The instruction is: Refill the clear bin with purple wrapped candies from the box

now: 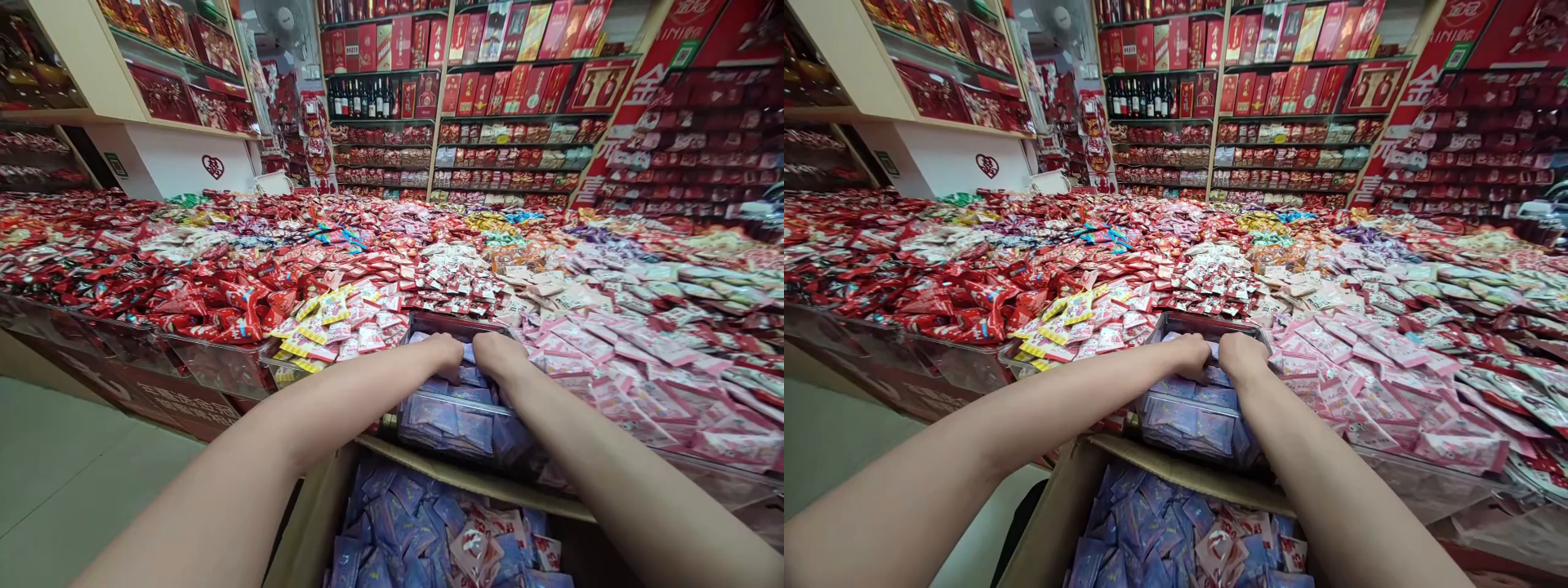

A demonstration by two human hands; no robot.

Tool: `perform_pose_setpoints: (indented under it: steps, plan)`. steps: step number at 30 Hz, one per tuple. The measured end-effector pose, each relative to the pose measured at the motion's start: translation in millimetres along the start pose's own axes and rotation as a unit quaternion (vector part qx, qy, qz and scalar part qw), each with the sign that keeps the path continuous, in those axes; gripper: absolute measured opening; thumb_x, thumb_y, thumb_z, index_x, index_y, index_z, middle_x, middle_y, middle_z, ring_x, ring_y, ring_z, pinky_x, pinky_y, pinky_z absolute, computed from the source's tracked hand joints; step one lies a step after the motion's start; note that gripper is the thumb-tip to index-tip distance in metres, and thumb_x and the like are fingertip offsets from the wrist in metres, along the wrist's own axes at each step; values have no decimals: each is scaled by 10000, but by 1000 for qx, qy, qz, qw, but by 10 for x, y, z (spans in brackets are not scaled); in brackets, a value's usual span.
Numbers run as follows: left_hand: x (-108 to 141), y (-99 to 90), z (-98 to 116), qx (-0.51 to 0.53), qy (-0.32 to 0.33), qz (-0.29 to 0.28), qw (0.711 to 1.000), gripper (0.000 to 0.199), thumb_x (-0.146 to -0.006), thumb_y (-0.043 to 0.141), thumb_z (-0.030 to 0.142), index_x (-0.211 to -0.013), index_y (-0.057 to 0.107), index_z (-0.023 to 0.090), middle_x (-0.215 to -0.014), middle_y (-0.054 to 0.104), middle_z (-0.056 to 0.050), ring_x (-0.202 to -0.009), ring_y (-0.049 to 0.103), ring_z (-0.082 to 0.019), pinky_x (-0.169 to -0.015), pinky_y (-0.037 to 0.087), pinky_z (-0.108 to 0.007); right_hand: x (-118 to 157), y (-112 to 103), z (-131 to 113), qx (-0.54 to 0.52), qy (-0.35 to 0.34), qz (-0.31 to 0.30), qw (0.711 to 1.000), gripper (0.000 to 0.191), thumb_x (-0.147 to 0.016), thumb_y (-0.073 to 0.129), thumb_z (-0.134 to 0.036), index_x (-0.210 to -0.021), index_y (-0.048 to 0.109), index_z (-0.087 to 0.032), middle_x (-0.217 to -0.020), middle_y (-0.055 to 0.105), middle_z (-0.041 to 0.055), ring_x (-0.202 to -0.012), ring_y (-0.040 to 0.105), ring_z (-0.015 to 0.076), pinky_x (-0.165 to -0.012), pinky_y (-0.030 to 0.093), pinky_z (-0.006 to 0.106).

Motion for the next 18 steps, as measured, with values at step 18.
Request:
perform_pose_setpoints:
  steps: [18]
  plan:
    - [-48, 31, 44, 73, -25, -40, 996, 441, -517, 724, 329, -911, 644, 148, -1007, 623, -94, -951, 549, -271, -842, 417, -292, 4, -4, 9, 12, 7, -13, 1000, 369, -737, 401, -75, -1035, 608, -142, -1043, 606, 142, -950, 568, 250, -727, 460, 352]
Point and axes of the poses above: each hand's wrist, its own x-axis away from the middle knuckle, its own y-axis out of the palm, z = x × y, the point moved 5 cm from there along -x, towards the middle knuckle
